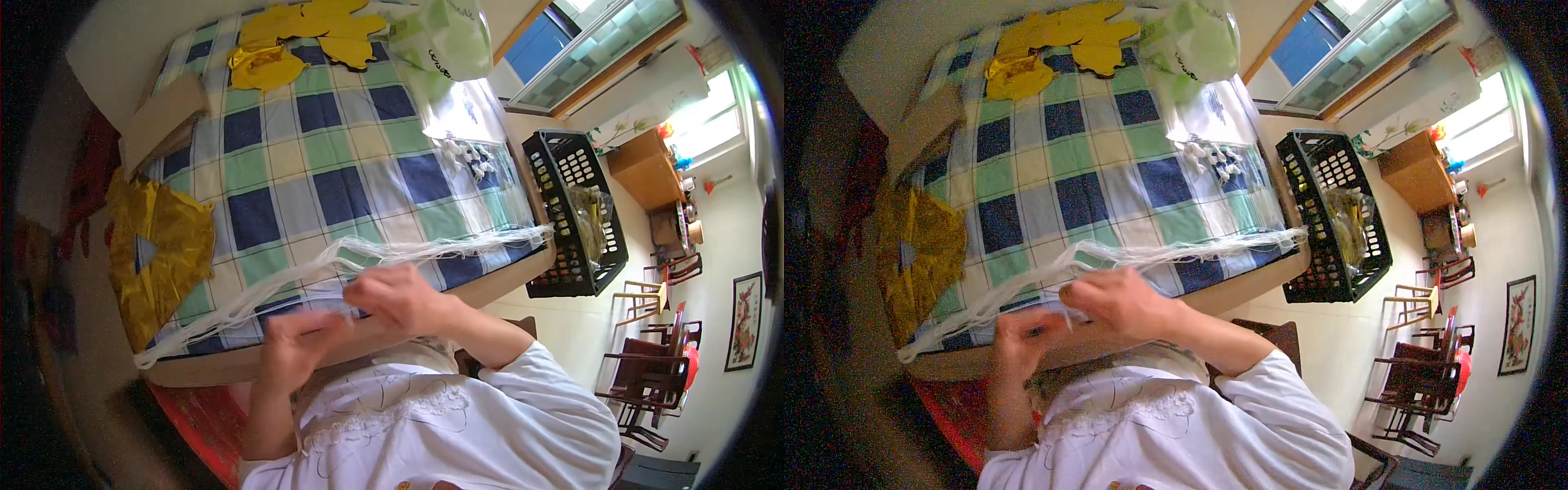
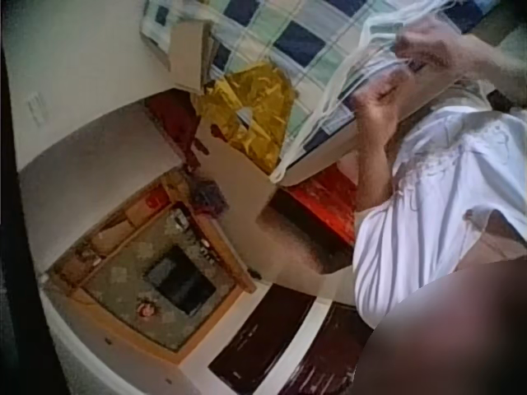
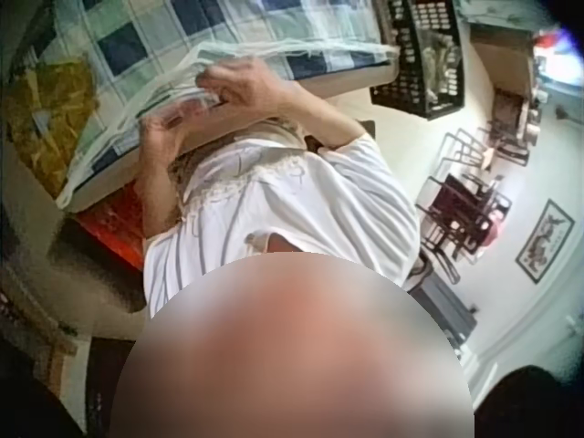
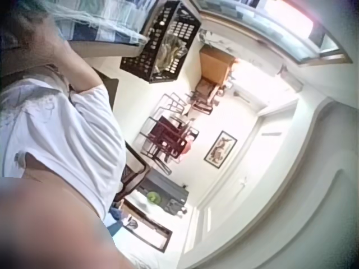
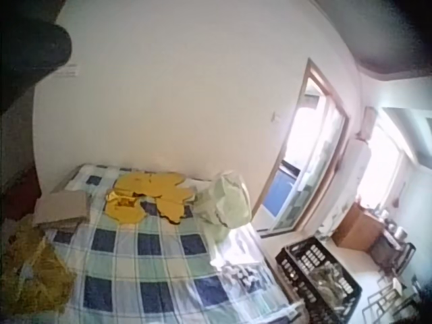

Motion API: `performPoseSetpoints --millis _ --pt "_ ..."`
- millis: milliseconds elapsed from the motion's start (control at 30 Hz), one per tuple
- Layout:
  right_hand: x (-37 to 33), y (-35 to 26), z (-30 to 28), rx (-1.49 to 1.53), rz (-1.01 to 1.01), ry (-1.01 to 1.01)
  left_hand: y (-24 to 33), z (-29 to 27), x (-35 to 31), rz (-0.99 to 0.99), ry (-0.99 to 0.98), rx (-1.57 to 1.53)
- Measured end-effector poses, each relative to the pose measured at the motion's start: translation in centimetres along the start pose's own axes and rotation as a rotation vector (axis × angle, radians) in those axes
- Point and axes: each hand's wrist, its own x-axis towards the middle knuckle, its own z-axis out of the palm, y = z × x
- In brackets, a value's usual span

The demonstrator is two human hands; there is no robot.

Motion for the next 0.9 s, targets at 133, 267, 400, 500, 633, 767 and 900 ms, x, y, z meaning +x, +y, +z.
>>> performPoseSetpoints --millis 133,267,400,500,633,767,900 --pt "0.1 0.4 0.7 -0.062 -0.049 0.025 0.8 1.0 0.7 0.174 0.35 -0.398" --pt "0.1 1.0 -0.1 -0.088 -0.003 -0.011 0.1 0.4 0.9 -0.006 0.007 0.052" --pt "-0.2 0.6 0.9 -0.082 -0.076 -0.044 0.4 0.8 1.3 0.033 0.171 -0.571" --pt "-0.6 0.6 1.2 -0.098 -0.054 0.022 0.3 0.5 1.5 0.086 0.304 -0.306" --pt "0.3 1.3 0.1 -0.183 -0.048 0.021 0.9 0.5 0.1 0.12 0.025 -0.266" --pt "-0.3 0.9 1.5 -0.142 -0.127 -0.031 0.7 0.1 1.4 0.111 0.212 -0.1" --pt "0.7 1.1 -0.9 -0.218 -0.025 0.02 1.6 -0.1 0.4 0.084 -0.015 -0.248"
